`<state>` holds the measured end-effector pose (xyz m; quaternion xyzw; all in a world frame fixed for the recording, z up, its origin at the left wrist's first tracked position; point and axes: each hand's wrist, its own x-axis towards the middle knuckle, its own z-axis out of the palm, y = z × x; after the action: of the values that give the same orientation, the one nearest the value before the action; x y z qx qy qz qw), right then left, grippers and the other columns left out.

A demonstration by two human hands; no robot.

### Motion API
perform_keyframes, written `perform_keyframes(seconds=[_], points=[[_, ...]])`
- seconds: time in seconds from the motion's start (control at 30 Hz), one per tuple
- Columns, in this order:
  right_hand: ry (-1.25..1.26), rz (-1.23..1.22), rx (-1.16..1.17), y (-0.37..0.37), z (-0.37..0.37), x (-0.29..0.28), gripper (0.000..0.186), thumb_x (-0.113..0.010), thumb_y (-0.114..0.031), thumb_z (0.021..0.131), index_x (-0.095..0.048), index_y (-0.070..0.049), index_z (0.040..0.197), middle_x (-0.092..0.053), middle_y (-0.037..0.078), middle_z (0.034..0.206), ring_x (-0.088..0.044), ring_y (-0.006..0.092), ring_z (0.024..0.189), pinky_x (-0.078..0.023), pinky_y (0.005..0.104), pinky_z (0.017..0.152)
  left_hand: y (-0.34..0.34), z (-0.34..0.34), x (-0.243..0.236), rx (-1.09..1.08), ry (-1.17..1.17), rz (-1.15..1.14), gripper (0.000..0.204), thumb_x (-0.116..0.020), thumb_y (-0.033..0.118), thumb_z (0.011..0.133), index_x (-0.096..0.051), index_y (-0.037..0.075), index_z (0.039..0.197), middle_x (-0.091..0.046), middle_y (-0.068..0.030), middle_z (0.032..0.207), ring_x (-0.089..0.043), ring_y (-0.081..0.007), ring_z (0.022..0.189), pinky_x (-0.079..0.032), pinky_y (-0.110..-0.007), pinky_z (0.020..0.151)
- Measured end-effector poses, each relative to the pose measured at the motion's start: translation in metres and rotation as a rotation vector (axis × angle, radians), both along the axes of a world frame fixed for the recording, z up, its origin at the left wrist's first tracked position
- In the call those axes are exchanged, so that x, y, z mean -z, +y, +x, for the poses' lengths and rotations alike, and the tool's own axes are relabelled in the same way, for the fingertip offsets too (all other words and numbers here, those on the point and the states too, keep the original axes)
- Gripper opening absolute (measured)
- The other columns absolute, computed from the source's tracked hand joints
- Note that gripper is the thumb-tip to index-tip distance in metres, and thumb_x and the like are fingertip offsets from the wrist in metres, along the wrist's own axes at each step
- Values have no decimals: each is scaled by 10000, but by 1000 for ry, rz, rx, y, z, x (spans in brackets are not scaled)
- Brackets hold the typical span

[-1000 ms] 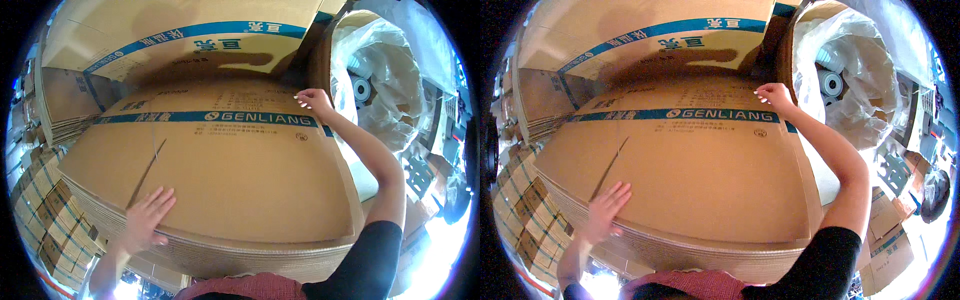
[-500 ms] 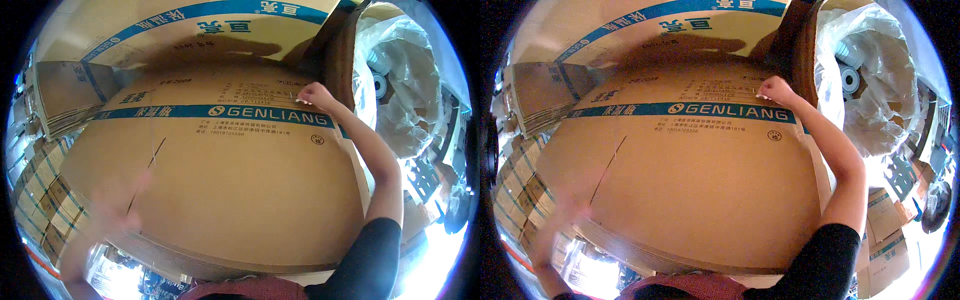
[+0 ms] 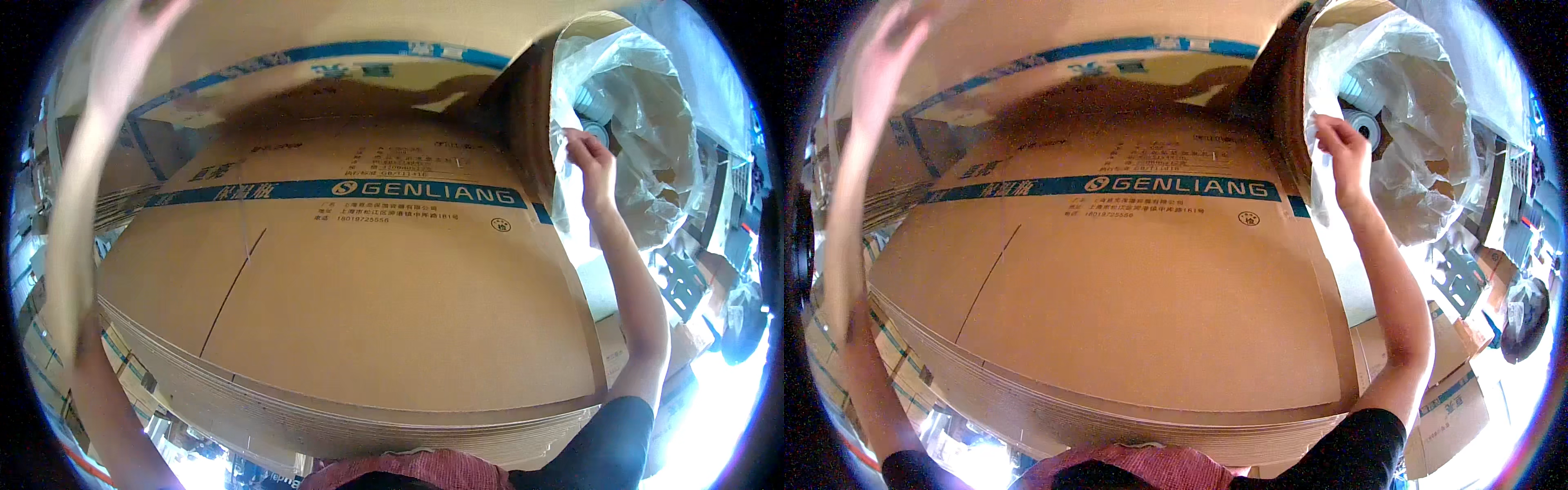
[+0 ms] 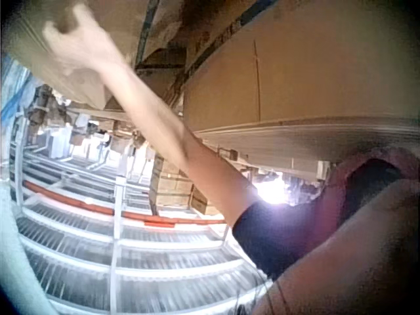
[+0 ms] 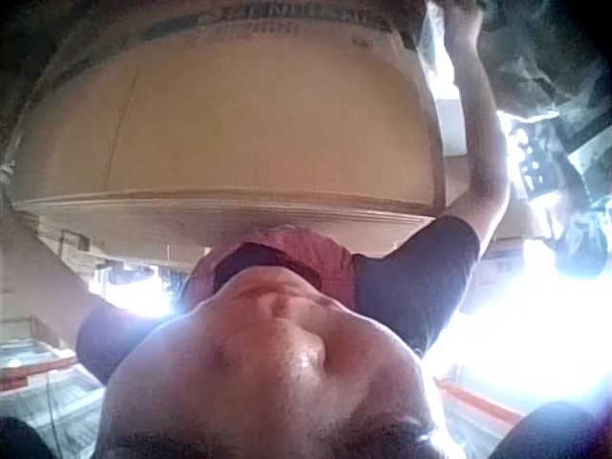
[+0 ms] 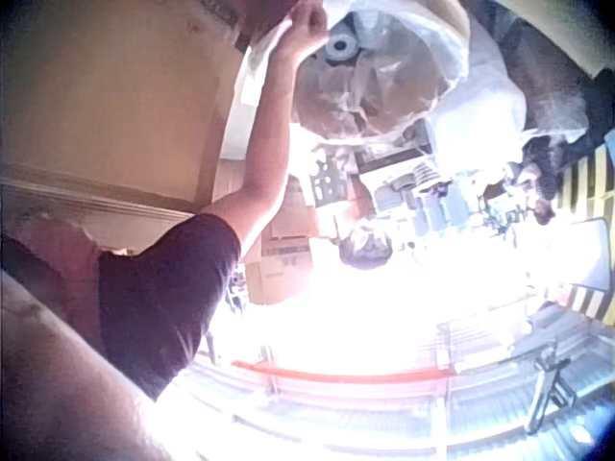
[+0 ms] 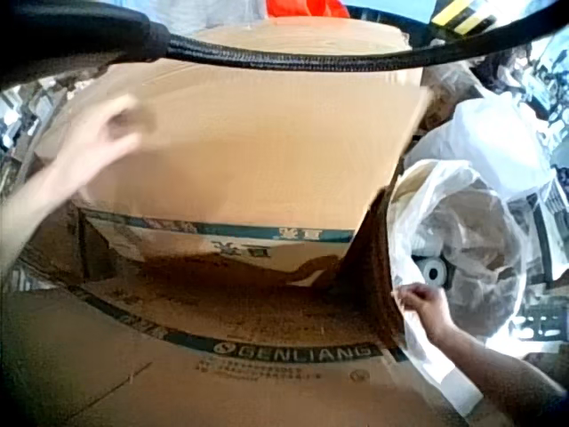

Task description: The person sorts and stacks flattened cardboard boxes by hand, moving them from one stack to another in a warehouse setting.

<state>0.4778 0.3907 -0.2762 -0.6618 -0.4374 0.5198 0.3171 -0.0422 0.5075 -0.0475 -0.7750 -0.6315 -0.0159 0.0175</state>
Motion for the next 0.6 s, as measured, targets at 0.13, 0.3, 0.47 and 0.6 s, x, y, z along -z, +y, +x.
perform_keyframes(seconds=[0.13,0.3,0.47,0.6], points=[[-3,22,181,13,23,-10,235,-647,-209,892,-698,-18,1019,-587,-17,785,-503,73,721,-419,220,698,-116,0,6,187,-173,8,192,-667,97,842,-637,5,1009,-639,-118,960,-614,-240,891,-485,-325,825],[42,-66,16,32,-4,-3,269,-563,-160,892,-666,-28,1102,-613,12,913,-510,67,782,-422,226,757,-311,2,-20,460,-142,-366,231,-709,329,727,-684,144,864,-660,-47,908,-618,-253,831,-499,-367,654],[133,-333,-322,3,-82,69,189,-643,-187,861,-711,-38,955,-637,-5,775,-566,90,683,-477,237,642,-327,7,-29,90,-240,-609,418,-712,464,672,-694,115,902,-651,-46,907,-607,-291,861,-489,-391,713],[-76,-436,-260,-20,-108,194,172,-668,-161,839,-700,3,877,-622,35,691,-546,100,612,-449,256,581,-342,7,-7,65,-318,-543,442,-705,489,692,-701,108,917,-659,-51,933,-617,-307,886,-481,-389,748]])
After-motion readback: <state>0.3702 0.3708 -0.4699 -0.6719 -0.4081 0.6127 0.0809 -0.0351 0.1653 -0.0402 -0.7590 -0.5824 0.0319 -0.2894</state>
